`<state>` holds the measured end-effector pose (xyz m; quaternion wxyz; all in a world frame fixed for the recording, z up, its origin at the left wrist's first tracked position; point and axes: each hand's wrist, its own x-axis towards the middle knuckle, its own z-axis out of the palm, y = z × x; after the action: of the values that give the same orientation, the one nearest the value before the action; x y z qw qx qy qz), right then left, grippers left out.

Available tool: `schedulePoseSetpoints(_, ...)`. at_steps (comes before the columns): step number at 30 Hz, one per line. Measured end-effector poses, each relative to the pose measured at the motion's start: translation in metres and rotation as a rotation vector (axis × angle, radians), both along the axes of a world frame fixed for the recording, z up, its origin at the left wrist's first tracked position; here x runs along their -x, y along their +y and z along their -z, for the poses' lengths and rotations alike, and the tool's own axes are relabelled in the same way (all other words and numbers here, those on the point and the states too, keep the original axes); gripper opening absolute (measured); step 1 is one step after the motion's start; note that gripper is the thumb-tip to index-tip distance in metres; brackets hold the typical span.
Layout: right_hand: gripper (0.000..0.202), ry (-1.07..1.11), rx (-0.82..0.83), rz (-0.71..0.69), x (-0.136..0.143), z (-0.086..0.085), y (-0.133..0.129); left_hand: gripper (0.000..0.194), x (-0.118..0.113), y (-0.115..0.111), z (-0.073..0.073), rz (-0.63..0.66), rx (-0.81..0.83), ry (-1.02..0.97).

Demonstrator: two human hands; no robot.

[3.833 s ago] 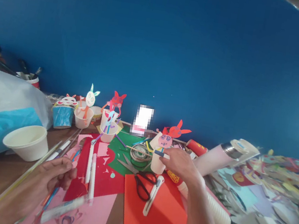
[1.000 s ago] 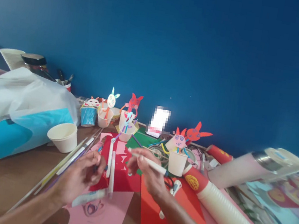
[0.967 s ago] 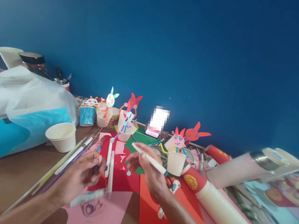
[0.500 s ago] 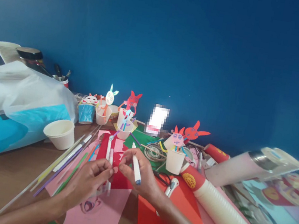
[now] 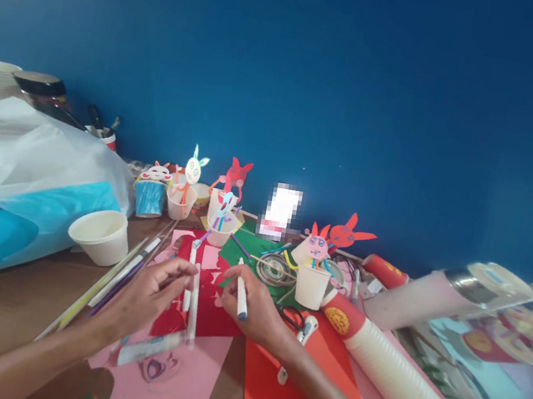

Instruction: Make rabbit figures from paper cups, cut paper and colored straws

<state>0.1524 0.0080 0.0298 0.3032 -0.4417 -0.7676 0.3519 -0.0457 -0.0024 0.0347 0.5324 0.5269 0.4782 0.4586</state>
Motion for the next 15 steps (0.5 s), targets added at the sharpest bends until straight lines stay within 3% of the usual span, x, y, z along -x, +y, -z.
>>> schedulePoseSetpoints(4, 0.032, -0.183, -0.055, -0.068, 0.000, 0.013, -0.001, 0.027, 0.012, 0.009, 0.003, -0.069, -0.014, -0.056)
schedulePoseSetpoints(7, 0.030, -0.254, -0.094, 0.014, 0.004, 0.020, -0.005, 0.028, 0.018, 0.012, 0.012, -0.082, -0.141, 0.062)
schedulePoseSetpoints(10, 0.026, -0.282, -0.136, 0.113, 0.009, 0.026, -0.008, 0.029, 0.023, 0.013, 0.025, -0.039, -0.265, 0.174)
schedulePoseSetpoints(15, 0.027, -0.242, -0.158, 0.158, 0.005, 0.024, -0.003, 0.022, 0.033, 0.015, 0.040, 0.062, -0.322, 0.420)
